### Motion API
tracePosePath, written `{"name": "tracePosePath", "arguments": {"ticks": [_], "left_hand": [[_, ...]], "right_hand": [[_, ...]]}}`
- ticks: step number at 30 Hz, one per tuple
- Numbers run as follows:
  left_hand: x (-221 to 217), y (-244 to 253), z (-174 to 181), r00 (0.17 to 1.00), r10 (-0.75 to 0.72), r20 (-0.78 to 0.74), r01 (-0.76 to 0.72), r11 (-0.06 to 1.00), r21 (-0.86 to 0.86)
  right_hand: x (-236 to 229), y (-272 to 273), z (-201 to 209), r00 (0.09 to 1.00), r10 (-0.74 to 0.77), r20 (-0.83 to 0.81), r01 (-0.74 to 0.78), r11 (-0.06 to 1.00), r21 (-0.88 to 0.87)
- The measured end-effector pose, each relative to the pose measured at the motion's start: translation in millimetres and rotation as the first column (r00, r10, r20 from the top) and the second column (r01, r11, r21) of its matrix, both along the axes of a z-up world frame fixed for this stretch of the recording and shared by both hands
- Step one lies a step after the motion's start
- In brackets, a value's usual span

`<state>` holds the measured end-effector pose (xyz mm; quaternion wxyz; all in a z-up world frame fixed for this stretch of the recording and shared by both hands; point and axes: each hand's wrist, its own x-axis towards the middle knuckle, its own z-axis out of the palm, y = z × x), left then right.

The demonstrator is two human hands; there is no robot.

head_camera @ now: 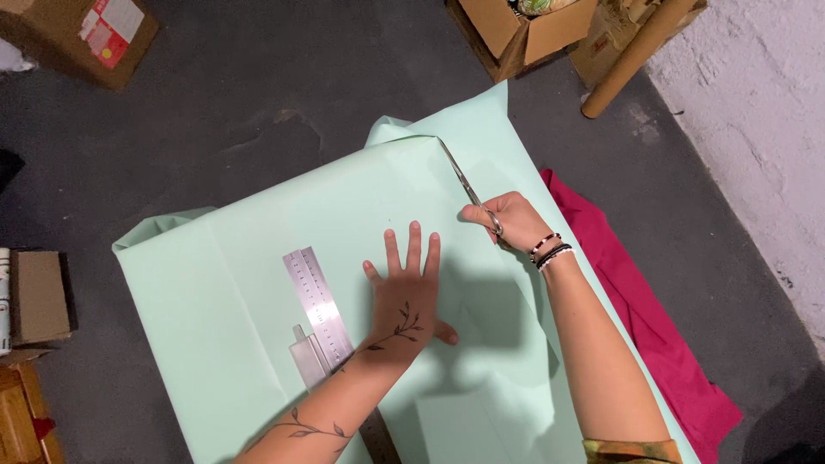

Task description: The person uses shears to cut a large piece of light green fabric on a wooden table. They follow a straight line marked by a metal ruler, cutting the fabric into long strips and then trimming the edges of the cut pieces.

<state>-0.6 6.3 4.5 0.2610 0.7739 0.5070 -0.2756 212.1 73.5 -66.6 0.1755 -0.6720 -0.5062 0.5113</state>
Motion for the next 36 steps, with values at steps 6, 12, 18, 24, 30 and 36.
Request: {"name": "tracePosePath", "arguments": {"ticks": [6,12,18,24,30,36], "left_hand": [[0,0,3,1.0,0.011,0.007,-0.01,1.0,-0.021],[1,1,3,1.0,0.011,-0.009,-0.011,0.999,-0.041],[1,0,3,0.999,-0.017,-0.037,0.016,1.0,-0.013],[1,-4,3,1.0,-0.002,-0.021,0.003,0.999,0.054],[1,-9,-9,0.999,-0.02,-0.038,0.026,0.989,0.148],[-5,-4,-5,0.998,0.043,0.035,-0.044,0.998,0.042]], "right_hand": [[0,0,7,1.0,0.0,0.016,0.0,1.0,0.003],[2,1,-2,0.999,-0.003,0.038,0.003,1.0,0.002],[4,7,-19,0.997,0.006,0.075,-0.008,1.0,0.025],[3,5,-13,0.998,-0.004,0.056,0.003,1.0,0.008],[13,-53,41,0.995,-0.063,0.081,0.072,0.991,-0.113],[58,-217,33,0.889,-0.412,0.199,0.406,0.911,0.07]]}}
